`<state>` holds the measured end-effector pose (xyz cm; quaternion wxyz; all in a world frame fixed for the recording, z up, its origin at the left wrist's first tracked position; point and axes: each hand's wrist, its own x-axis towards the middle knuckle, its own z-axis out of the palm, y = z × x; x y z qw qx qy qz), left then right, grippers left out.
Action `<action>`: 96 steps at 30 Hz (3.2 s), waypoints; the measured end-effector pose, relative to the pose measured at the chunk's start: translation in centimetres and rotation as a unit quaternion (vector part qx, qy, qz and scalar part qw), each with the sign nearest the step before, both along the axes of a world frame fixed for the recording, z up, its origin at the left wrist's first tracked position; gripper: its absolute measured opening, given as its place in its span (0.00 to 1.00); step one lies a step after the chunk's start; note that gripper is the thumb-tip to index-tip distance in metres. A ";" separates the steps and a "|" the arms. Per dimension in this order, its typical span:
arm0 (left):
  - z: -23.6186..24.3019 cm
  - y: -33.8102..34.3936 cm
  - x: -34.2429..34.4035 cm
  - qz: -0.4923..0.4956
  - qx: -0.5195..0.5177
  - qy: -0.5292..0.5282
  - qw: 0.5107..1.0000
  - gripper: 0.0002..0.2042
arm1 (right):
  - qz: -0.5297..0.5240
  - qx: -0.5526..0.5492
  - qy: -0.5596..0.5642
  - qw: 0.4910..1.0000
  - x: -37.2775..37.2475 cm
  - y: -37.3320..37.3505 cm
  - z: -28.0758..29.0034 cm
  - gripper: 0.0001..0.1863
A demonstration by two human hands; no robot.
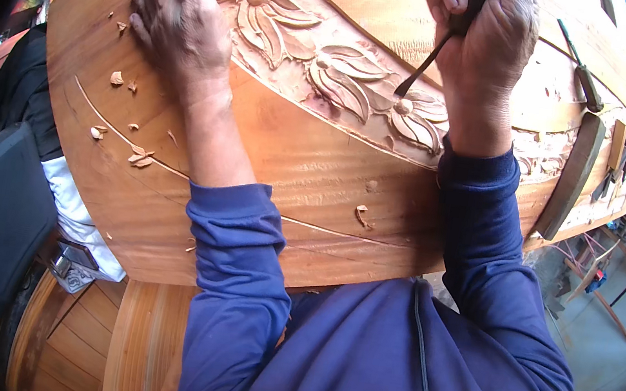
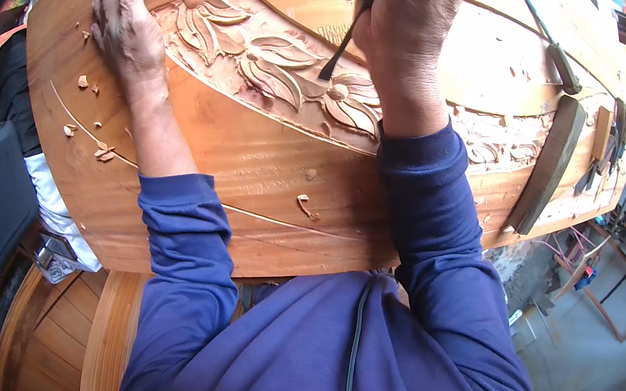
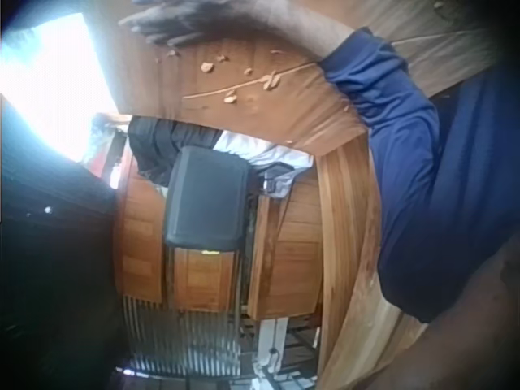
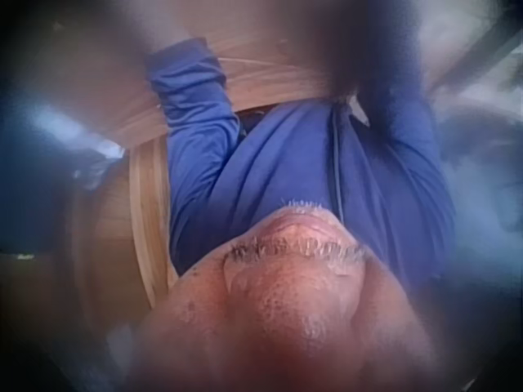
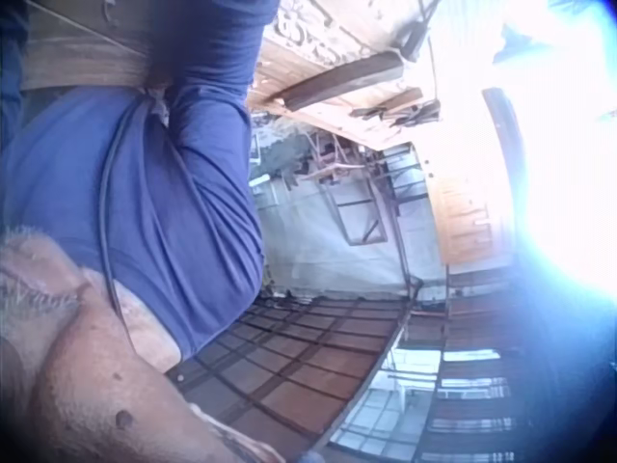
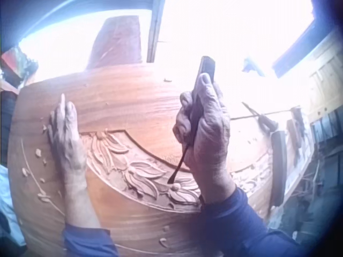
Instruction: The person carves decorative floral patterns into a large wooden panel using various chisels and a wooden mallet.
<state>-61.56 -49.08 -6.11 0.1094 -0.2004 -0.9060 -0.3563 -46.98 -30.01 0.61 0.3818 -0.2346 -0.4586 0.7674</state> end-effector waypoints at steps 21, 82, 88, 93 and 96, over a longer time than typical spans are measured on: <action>1.8 3.8 1.7 -0.064 0.235 -0.062 0.968 0.26 | 0.001 0.038 0.017 0.999 1.6 4.4 -1.9 0.07; 0.9 15.3 1.9 -0.375 0.513 -0.218 0.741 0.19 | 0.200 -0.015 0.048 0.979 -0.5 4.1 -3.0 0.28; 3.2 13.6 1.1 -0.339 0.496 -0.280 0.748 0.27 | 0.138 0.031 -0.028 0.989 -2.1 0.2 -2.1 0.22; 4.5 13.9 1.8 -0.349 0.486 -0.312 0.738 0.34 | 0.165 0.048 0.027 0.985 -1.7 0.6 -2.6 0.22; 4.6 13.8 2.0 -0.371 0.493 -0.318 0.720 0.38 | 0.171 0.077 0.038 0.981 -1.6 -0.3 -2.3 0.22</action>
